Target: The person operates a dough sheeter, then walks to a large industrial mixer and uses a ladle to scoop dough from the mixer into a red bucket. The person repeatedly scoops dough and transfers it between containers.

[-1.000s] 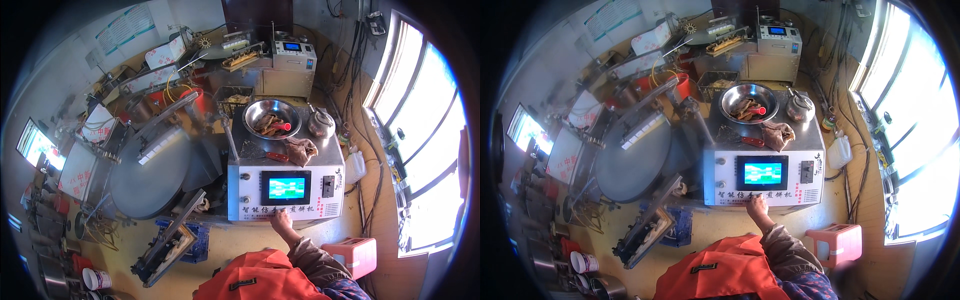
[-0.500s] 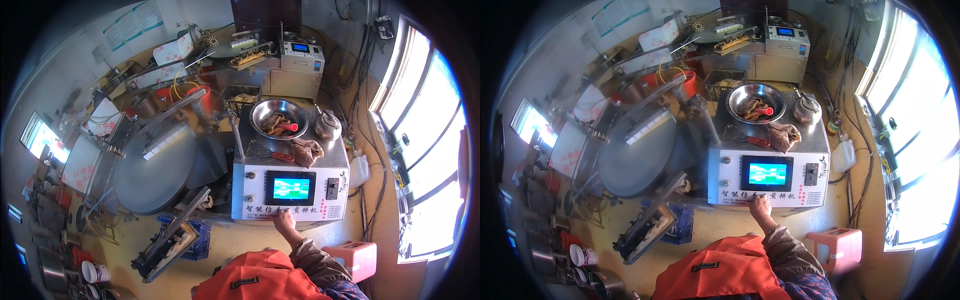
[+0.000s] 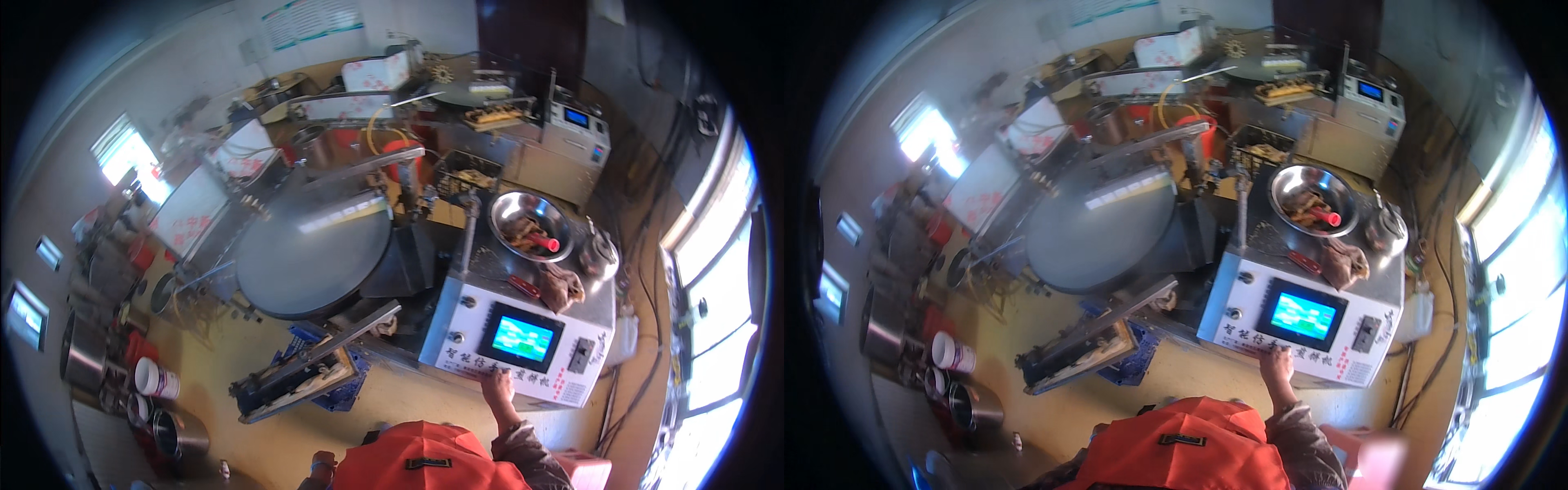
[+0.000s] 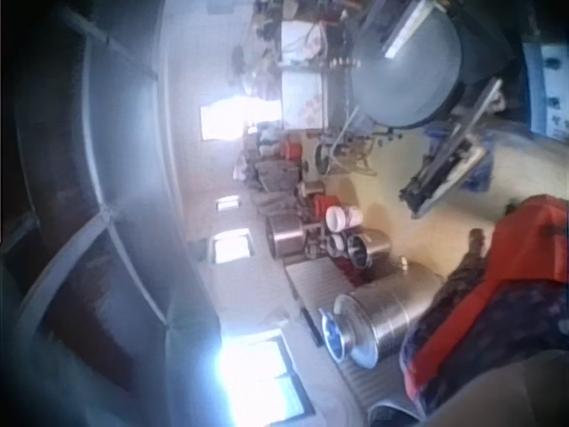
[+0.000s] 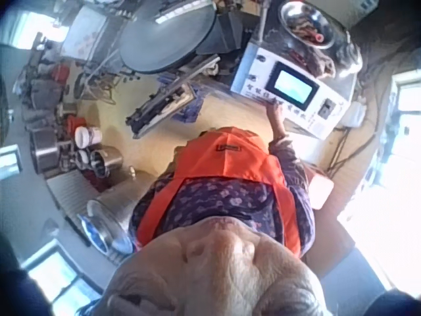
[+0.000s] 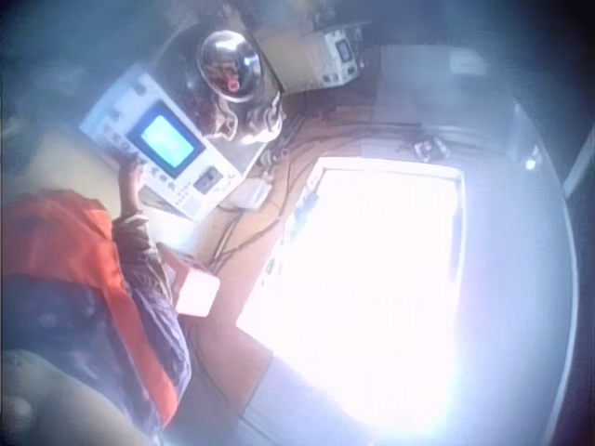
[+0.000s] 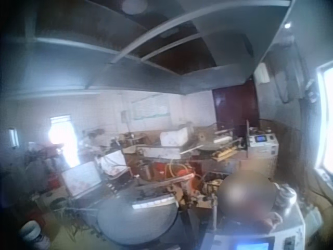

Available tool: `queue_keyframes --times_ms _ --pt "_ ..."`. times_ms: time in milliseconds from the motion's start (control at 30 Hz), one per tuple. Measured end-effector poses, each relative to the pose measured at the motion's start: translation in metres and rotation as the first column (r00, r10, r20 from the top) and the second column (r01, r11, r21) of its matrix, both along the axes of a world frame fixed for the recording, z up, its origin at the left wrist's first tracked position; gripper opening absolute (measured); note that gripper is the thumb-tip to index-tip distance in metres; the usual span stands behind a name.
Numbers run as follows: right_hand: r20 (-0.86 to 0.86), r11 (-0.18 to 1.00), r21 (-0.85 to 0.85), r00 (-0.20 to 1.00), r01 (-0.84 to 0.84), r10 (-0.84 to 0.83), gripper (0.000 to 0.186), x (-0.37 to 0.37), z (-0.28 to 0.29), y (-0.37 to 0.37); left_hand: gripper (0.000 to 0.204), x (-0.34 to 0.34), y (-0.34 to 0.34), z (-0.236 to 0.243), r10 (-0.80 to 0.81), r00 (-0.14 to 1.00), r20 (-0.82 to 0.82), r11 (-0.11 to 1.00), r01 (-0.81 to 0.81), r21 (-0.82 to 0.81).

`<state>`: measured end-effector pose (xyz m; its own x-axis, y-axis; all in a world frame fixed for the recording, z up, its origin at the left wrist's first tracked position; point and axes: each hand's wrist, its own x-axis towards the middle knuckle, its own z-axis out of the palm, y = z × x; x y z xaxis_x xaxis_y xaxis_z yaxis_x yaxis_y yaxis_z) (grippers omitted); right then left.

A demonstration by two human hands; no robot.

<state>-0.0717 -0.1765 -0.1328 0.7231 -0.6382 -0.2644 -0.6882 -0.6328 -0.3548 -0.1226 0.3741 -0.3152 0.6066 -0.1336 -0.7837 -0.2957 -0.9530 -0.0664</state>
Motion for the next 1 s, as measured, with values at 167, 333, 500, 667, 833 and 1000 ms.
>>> queue_keyframes --times_ms 167,333,500,667,833,1000 --pt "0.025 1.000 -0.014 1.000 -0.014 0.015 0.050 0.000 -0.006 -0.001 0.029 -0.011 0.002 0.006 -0.053 0.998 0.015 0.998 0.054 -0.043" --pt "0.010 1.000 0.008 1.000 -0.008 0.008 0.052 0.001 -0.012 -0.003 0.029 -0.015 -0.006 0.022 -0.109 0.993 0.048 0.994 0.109 -0.012" --pt "0.014 0.999 -0.027 1.000 -0.025 0.026 0.047 0.000 -0.010 -0.002 0.030 -0.014 -0.017 0.035 -0.102 0.994 0.039 0.994 0.100 0.039" --pt "0.017 1.000 -0.020 1.000 -0.023 0.023 0.042 0.001 -0.009 -0.001 0.030 -0.013 -0.019 0.043 -0.103 0.994 0.044 0.995 0.103 -0.008" --pt "0.007 0.999 -0.028 1.000 -0.030 0.030 0.044 0.001 -0.009 -0.001 0.029 -0.016 -0.019 0.041 -0.065 0.996 0.065 0.998 0.065 0.004" --pt "-0.008 0.998 -0.041 0.999 -0.050 0.050 0.046 0.000 -0.009 -0.002 0.029 -0.019 -0.017 0.032 -0.093 0.992 0.080 0.996 0.093 0.010"
